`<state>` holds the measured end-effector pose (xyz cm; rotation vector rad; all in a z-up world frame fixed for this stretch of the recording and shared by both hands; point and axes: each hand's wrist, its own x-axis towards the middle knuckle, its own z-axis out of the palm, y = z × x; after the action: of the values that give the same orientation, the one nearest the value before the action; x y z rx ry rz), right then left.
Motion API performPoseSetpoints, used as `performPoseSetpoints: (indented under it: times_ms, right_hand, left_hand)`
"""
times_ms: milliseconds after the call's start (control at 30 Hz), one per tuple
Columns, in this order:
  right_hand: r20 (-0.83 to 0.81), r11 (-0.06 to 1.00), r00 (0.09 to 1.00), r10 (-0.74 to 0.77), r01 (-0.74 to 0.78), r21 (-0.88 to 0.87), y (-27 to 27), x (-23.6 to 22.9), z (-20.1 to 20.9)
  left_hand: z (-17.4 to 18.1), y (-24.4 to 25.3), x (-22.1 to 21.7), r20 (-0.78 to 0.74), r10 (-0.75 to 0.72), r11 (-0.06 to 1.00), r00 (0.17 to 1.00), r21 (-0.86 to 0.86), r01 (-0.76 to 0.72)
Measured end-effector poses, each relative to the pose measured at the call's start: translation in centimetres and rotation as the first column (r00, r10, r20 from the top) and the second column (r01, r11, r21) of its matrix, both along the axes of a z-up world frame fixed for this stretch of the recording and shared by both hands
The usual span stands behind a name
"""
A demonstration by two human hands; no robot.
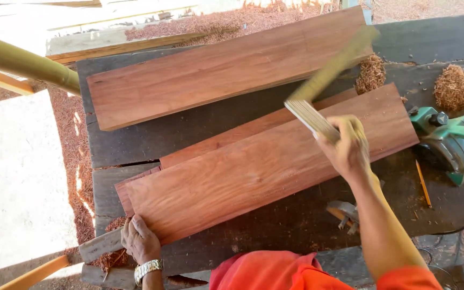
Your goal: Measuring and marking wooden planks using a square ruler, a marking gauge, and a pencil.
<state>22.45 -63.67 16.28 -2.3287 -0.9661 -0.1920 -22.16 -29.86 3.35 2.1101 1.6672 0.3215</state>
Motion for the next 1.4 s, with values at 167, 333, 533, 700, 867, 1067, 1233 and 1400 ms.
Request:
performPoseSetpoints:
  times_ms: [167, 333, 533, 700, 867, 1067, 1233, 1400]
  right_hand:
    - [0.016, 0.995, 0.995, 0.100, -0.100, 0.011, 9.7, 5.5, -4.7]
    - [0.021, 0.984, 0.988, 0.155, -0.152, -0.090, 16.4, 8.6, -8.6]
    - [0.001, 0.981, 0.996, 0.093, -0.092, -0.173, 15.5, 10.4, -8.9]
    - [0.104, 0.978, 0.979, -0.173, 0.184, -0.102, 5.1, 12.2, -9.5]
    - [0.073, 0.740, 0.772, -0.631, 0.628, -0.241, -12.7, 16.6, -14.0]
    - [-0.331, 0.565, 0.462, -0.822, 0.733, -0.379, -16.7, 18.1, -12.2]
    - [-0.653, 0.504, 0.148, -0.743, 0.766, -0.399, -16.4, 18.6, -13.0]
    - [-0.752, 0.430, 0.148, -0.642, 0.882, -0.193, -14.2, 16.2, -9.1]
  left_hand:
    - [0.3, 0.0, -0.6, -0.040, -0.032, 0.998, 0.999, 0.050, 0.034]
    - [1.1, 0.7, 0.0, -0.008, 0.110, 0.958, 0.994, -0.267, -0.108]
    - [4.4, 4.3, 2.2, -0.173, 0.030, 0.875, 0.984, -0.471, -0.110]
    - [4.3, 8.3, 5.1, -0.162, -0.056, 0.993, 0.985, -0.110, 0.039]
    - [2.4, 10.4, 8.3, -0.262, -0.002, 0.937, 0.965, -0.338, -0.089]
    - [1.8, 9.4, 9.3, -0.236, 0.052, 0.968, 0.970, -0.226, -0.107]
    - [-0.6, 9.2, 3.6, -0.031, -0.066, 0.992, 0.997, -0.110, 0.062]
    - [1.9, 4.4, -0.4, -0.067, -0.238, 0.967, 0.969, 0.083, 0.243]
